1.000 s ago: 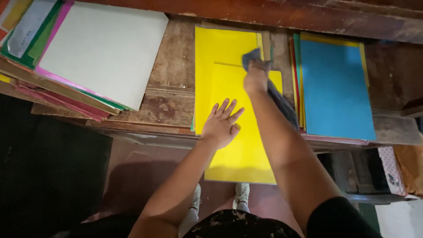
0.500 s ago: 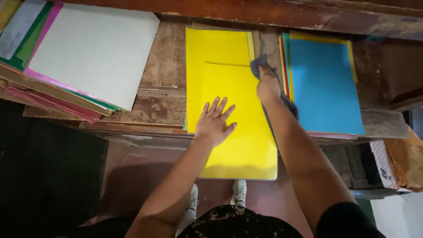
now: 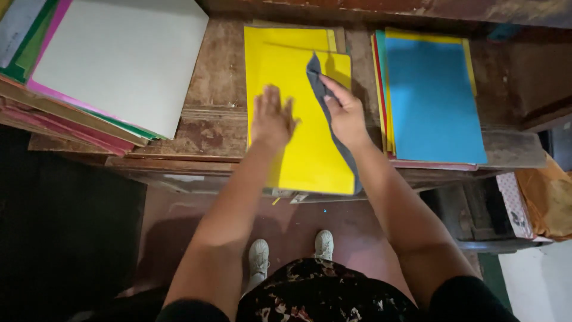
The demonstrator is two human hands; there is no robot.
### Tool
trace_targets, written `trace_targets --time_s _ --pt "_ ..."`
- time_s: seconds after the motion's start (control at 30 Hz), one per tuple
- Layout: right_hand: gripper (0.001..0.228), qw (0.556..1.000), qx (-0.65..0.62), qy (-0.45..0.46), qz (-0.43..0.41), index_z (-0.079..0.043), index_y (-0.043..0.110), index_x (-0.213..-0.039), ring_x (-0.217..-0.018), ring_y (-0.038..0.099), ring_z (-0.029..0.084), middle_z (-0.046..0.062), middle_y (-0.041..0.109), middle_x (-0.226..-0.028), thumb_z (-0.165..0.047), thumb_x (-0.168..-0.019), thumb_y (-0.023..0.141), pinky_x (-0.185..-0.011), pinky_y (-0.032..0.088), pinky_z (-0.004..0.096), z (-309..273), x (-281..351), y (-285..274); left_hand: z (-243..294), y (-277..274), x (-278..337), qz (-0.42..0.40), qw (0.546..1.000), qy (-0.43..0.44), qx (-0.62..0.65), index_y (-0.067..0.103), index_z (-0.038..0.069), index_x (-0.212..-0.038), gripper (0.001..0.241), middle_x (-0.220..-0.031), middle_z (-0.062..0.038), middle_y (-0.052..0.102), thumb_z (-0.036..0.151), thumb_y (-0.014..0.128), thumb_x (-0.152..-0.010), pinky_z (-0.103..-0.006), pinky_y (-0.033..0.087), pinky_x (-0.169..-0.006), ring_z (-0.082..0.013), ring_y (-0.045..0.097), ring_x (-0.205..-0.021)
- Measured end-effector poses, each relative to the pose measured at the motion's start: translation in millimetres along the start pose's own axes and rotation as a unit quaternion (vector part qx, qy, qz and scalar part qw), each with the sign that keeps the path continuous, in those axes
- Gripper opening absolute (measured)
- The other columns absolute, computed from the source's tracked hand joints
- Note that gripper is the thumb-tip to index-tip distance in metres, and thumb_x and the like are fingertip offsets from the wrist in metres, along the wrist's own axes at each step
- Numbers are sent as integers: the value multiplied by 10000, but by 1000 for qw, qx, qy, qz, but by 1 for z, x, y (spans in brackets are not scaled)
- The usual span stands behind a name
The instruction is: Wipe down several colored file folders with a cloth to clean them.
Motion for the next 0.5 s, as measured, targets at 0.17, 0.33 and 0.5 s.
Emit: trace_targets --time_s 0.17,0.33,0.5 --pt "464 1000 -23 3 20 -167 668 -1399 -1348 551 221 84 639 -1418 50 -1001 570 -1158 435 408 22 -9 16 -32 -22 39 70 988 -81 113 548 145 -1423 522 -1320 -85 578 392 489 -967 -523 363 -1016 -308 526 -1252" --pt "384 983 -149 90 54 -31 587 -1433 -1420 460 291 205 550 -1482 -22 -1054 526 -1199 356 426 42 -9 31 -11 -3 88 -86 979 75 171 307 119 -1605 1055 -1707 -188 131 507 803 -757 -593 18 -1239 -385 25 -1583" --pt "502 936 181 -223 -202 -214 589 -1460 -1448 456 336 71 587 -1491 -211 -960 622 -1215 269 484 37 27 152 -9 21 88 -141 975 99 137 241 90 -1618 1262 -1700 -223 121 628 852 -654 -600 -43 -1247 -396 15 -1581"
Point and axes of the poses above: each hand's wrist, its own x-axis away from the middle knuckle, its own y-axis out of the palm, z = x × y, the point moved 10 cm from there along -x, towards the middle knuckle
